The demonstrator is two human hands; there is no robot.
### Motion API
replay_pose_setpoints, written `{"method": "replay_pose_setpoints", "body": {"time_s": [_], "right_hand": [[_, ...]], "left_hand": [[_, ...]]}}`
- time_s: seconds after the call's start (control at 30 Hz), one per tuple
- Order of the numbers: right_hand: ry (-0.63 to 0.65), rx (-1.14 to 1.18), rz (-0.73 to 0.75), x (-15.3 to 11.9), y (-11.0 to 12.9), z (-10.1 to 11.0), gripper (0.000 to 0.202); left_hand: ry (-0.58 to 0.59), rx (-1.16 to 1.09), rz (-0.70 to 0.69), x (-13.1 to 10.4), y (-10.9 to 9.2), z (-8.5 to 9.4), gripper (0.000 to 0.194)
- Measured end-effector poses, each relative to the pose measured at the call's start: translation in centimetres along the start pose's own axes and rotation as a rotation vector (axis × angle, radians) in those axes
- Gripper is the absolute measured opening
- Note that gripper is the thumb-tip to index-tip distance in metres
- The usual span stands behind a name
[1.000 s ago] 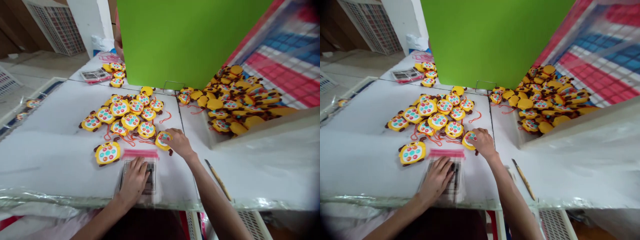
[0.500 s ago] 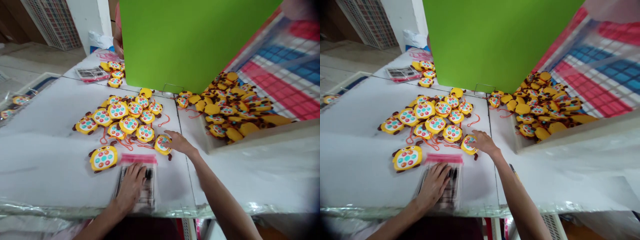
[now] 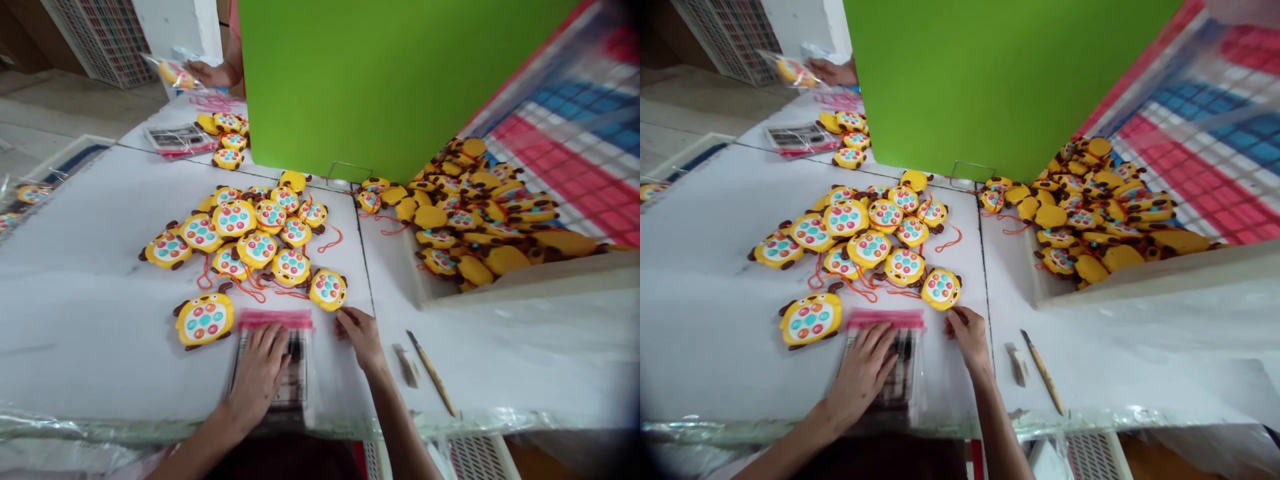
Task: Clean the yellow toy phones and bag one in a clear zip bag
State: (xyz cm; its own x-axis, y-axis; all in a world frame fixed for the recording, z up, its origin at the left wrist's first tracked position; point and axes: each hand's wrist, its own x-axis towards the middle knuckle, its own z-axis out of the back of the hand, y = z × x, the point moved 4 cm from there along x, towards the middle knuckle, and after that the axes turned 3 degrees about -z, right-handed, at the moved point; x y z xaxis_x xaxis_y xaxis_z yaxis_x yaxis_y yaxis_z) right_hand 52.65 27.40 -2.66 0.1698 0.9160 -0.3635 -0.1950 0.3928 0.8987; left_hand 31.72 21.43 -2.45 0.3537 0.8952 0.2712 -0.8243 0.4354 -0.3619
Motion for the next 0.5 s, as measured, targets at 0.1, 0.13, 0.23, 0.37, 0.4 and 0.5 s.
{"method": "replay_pose_setpoints", "body": {"time_s": [0.1,0.13,0.23,0.37,0.4,0.5], "right_hand": [[0.005,0.116,0.019,0.1,0.4,-0.1,0.037],[0.012,0.143,0.027,0.0,0.9,0.0,0.036],[0.07,0.205,0.094,-0.5,3.7,0.4,0.03],[0.161,0.276,0.237,-0.9,8.5,-0.7,0.023],[0.177,0.289,0.256,-0.9,9.4,-1.2,0.023],[0.246,0.312,0.285,-0.8,10.9,-3.0,0.022]], "left_hand": [[0.033,0.038,-0.045,0.3,0.1,-0.3,0.031],[0.043,0.048,-0.052,0.4,0.1,-0.4,0.031],[0.076,0.074,-0.05,0.6,0.0,-0.6,0.029],[0.104,0.071,-0.04,0.9,-0.2,-0.4,0.021],[0.095,0.073,-0.039,1.0,-0.3,-0.3,0.02],[0.05,0.102,-0.06,1.0,-0.4,-0.3,0.027]]}}
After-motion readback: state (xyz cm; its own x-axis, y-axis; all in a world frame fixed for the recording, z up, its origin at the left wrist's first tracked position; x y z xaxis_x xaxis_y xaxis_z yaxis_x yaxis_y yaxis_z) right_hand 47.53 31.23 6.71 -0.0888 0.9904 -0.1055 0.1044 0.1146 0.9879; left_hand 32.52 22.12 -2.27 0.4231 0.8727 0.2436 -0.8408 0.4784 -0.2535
